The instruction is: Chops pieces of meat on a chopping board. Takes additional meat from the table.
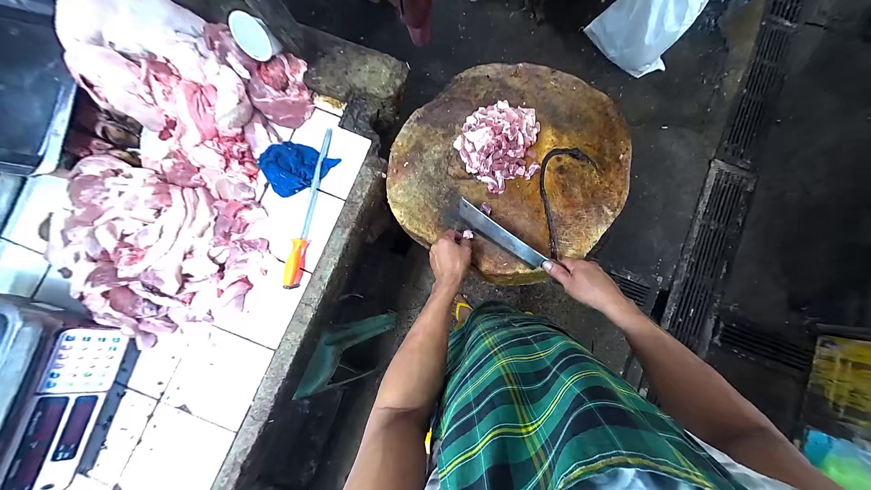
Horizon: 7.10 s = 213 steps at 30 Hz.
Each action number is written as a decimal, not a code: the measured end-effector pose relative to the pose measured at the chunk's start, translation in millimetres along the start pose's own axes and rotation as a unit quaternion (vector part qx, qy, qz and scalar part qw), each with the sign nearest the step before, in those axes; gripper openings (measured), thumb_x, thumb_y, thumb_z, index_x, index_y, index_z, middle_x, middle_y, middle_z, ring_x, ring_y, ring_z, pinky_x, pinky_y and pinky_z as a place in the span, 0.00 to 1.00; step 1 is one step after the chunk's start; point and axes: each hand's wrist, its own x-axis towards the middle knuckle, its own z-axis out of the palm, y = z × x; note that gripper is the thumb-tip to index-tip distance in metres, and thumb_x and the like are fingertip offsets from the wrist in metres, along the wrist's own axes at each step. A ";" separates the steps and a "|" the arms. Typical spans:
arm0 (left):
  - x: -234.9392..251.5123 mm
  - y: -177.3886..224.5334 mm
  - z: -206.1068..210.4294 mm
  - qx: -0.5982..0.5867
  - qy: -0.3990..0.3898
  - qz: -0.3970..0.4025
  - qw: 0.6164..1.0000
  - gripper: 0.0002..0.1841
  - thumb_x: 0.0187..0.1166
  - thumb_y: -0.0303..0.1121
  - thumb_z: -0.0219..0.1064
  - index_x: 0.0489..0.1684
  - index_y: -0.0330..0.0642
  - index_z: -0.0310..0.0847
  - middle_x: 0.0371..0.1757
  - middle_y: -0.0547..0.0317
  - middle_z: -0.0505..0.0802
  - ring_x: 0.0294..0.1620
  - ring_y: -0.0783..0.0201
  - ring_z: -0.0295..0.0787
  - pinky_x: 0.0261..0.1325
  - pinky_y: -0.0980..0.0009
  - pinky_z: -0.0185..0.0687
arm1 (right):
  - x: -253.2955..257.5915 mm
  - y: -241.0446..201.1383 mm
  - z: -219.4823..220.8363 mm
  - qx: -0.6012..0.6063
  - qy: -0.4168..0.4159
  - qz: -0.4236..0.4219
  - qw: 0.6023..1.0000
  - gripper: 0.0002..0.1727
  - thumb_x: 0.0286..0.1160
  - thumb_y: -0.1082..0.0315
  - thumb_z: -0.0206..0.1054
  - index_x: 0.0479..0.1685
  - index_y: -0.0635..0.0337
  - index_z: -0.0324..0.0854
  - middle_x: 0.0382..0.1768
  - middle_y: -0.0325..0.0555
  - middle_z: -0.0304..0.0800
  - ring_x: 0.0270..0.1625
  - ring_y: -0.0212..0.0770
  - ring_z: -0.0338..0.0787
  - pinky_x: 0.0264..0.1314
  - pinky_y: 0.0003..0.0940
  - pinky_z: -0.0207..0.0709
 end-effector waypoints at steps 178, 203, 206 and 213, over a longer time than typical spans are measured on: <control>-19.1 -285.4 -349.3 -0.534 0.121 -0.065 0.834 0.11 0.85 0.31 0.57 0.57 0.40 0.81 0.40 0.59 0.93 0.39 0.65 0.90 0.47 0.61 0.89 | 3.6 3.6 33.4 0.104 0.228 0.187 0.950 0.45 0.89 0.32 0.35 0.64 0.68 0.78 0.39 0.64 0.87 0.36 0.60 0.88 0.45 0.68 0.81; 1.8 74.9 -8.6 -0.020 -0.155 0.098 0.983 0.22 0.76 0.47 0.73 0.57 0.39 0.85 0.49 0.43 0.94 0.53 0.47 0.93 0.59 0.39 0.86 | -63.6 73.9 29.9 0.259 0.081 0.093 0.958 0.38 0.85 0.28 0.46 0.59 0.56 0.79 0.27 0.49 0.85 0.23 0.47 0.87 0.29 0.52 0.87; -18.6 82.8 -15.7 -0.209 -0.202 0.074 0.954 0.21 0.78 0.38 0.71 0.64 0.35 0.80 0.46 0.47 0.94 0.44 0.56 0.93 0.52 0.53 0.91 | -63.7 79.5 50.3 0.262 0.042 0.070 0.962 0.37 0.86 0.30 0.48 0.60 0.56 0.82 0.31 0.49 0.88 0.29 0.48 0.89 0.37 0.53 0.87; -38.9 57.3 -0.5 -0.215 -0.232 0.009 0.949 0.19 0.79 0.34 0.72 0.63 0.35 0.81 0.47 0.48 0.95 0.45 0.57 0.94 0.53 0.55 0.92 | -62.0 72.8 55.5 0.250 0.034 0.092 0.963 0.38 0.86 0.29 0.44 0.60 0.55 0.81 0.29 0.49 0.86 0.29 0.49 0.88 0.35 0.53 0.86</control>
